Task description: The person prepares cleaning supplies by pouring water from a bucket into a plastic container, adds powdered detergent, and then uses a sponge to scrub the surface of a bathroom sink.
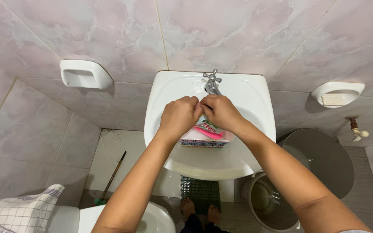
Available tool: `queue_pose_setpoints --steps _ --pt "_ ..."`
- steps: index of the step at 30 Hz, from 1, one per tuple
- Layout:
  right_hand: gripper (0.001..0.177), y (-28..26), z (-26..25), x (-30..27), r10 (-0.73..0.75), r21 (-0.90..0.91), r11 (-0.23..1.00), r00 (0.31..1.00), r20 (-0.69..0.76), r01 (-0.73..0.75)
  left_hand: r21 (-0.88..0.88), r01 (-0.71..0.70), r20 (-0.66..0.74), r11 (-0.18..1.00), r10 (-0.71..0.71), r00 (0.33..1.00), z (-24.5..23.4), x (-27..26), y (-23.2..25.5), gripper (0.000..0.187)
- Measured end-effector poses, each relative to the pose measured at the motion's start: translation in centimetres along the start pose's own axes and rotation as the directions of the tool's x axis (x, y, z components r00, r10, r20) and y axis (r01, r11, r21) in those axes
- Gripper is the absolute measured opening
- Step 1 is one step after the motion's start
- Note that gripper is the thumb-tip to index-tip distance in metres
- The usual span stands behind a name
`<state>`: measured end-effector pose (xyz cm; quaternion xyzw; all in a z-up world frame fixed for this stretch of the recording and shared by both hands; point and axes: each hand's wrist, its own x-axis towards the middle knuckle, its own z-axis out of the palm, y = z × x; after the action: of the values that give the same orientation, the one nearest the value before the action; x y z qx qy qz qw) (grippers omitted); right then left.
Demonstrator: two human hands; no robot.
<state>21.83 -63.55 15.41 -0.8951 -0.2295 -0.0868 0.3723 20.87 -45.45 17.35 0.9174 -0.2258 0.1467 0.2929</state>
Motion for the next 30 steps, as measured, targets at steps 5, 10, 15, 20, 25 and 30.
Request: queue_pose_setpoints --steps 5,10,15,20,25,30 --pt "0.008 0.1 0.7 -0.3 -0.093 -0.004 0.996 0.995 -0.042 0.093 -0.133 -0.019 -0.032 0.991 0.015 0.999 -0.1 0.2 -0.7 0.012" --pt "0.005 0.3 1.5 -0.7 -0.232 0.006 0.972 0.957 -0.176 0.237 -0.431 0.116 0.002 0.895 -0.128 0.992 0.8 0.3 -1.7 0.012" --pt "0.006 -0.1 1.9 -0.8 -0.265 -0.036 0.963 0.927 -0.264 0.265 -0.803 0.298 0.183 0.515 -0.264 0.947 4.6 0.4 -4.3 0.014" --pt "0.008 0.9 1.3 -0.5 -0.074 0.140 0.985 0.973 -0.218 0.106 -0.823 0.315 0.239 0.472 -0.216 0.947 3.8 0.1 -5.7 0.016" --pt "0.014 5.3 1.6 0.2 0.338 0.518 0.816 0.939 -0.067 -0.256 -0.412 0.089 0.111 0.907 -0.047 0.993 0.9 -0.4 -6.4 0.038" --pt "0.014 7.5 1.3 0.2 0.422 0.840 0.504 0.906 -0.037 -0.201 -0.697 0.418 0.312 0.583 -0.278 0.908 1.8 0.0 -7.5 0.031"
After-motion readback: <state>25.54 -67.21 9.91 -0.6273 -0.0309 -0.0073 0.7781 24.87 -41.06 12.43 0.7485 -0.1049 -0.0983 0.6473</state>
